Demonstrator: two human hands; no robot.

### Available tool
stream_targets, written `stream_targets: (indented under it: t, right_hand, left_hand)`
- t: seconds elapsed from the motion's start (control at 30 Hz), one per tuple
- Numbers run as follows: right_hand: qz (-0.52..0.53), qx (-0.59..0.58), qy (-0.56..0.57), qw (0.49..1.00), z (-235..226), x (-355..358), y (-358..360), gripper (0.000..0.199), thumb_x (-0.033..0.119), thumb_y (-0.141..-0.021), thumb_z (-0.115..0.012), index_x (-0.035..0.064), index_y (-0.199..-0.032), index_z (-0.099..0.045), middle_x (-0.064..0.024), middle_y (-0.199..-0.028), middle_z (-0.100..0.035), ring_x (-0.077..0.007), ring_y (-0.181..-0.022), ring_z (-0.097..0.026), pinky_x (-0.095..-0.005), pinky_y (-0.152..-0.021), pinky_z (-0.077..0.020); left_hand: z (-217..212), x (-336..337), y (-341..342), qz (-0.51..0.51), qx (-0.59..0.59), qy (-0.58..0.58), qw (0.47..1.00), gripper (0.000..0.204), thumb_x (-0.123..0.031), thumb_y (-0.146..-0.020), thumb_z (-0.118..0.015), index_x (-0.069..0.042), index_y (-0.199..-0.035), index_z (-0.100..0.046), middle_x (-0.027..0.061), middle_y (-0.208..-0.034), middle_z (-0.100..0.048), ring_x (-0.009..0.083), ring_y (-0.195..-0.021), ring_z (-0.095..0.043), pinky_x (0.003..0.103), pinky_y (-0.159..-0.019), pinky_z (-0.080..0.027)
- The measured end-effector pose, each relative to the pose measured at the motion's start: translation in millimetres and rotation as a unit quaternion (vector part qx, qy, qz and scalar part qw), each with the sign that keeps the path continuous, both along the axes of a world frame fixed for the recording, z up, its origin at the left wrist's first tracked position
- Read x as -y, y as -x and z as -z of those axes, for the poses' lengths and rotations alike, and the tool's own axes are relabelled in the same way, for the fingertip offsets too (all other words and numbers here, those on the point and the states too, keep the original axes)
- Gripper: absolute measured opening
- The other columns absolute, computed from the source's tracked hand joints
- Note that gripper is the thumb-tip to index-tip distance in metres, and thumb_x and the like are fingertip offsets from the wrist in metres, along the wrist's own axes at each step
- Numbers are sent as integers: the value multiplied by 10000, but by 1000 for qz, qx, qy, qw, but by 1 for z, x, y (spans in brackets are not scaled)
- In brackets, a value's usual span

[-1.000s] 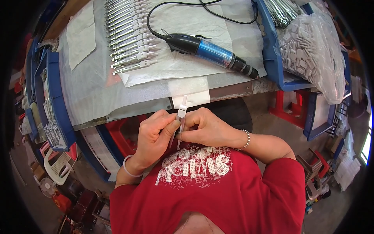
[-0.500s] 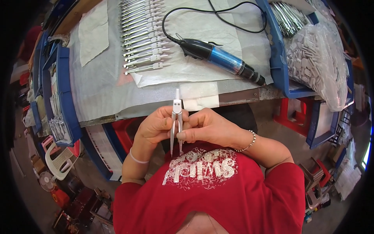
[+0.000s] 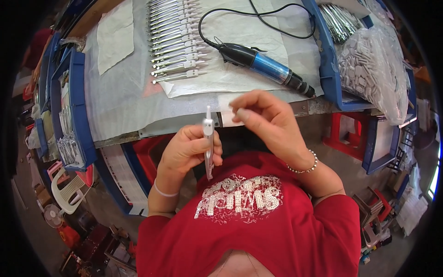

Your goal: Assembling small metal compass components at a manufacturing workbench.

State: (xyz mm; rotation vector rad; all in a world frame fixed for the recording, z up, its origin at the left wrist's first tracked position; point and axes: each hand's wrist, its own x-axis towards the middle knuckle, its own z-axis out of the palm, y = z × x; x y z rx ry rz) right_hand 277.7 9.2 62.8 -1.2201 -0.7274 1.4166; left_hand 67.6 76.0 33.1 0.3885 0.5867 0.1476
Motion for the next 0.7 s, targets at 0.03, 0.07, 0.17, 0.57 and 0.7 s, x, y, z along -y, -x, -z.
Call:
stream_targets:
  t: [0.03,0.07,0.17,0.57,0.7]
  right_hand:
    - [29,-15,-28,999,1,-4,-3,157,45,-916,-531,-19,-1056,-562,-61,-981,-600,-132,-870,-603,-258,-818,-480]
    - [63,-39,-35,997,-2,-7,-4,146,48,-921,-521,-20,-1043,-565,-66,-975,-600,-136,-868,-605,-261,-819,-481]
    - [103,16,-131,986,-12,-14,-13,121,42,-932,-488,-19,-1005,-564,-71,-939,-594,-142,-824,-594,-262,-798,-472]
    - [-80,655,-67,749,8,-35,-52,615,54,-736,-649,12,-1297,-400,-192,-1195,-478,-374,-1092,-456,-425,-951,-354]
    - [-96,651,-38,752,4,-43,-53,644,48,-717,-668,19,-1302,-399,-191,-1187,-474,-375,-1088,-455,-428,-948,-359]
  left_hand:
    - [-8,3,-2,8,-51,-83,995,149,-82,-889,-591,32,-981,-620,83,-796,-642,164,-691,-649,263,-627,-529]
    - [-15,7,-2,13,-102,-166,981,150,-93,-896,-591,28,-977,-624,77,-796,-640,130,-657,-626,235,-591,-503]
    - [-29,19,10,-15,-180,-502,846,198,-74,-904,-563,31,-1065,-612,54,-752,-593,123,-608,-548,222,-551,-426]
    - [-66,-234,78,-202,-316,-705,602,134,-57,-869,-566,-4,-992,-573,76,-757,-594,139,-674,-567,269,-598,-451]
    - [-45,-352,92,-132,-336,-770,526,156,-74,-841,-610,-28,-987,-583,73,-764,-617,153,-698,-582,283,-641,-456]
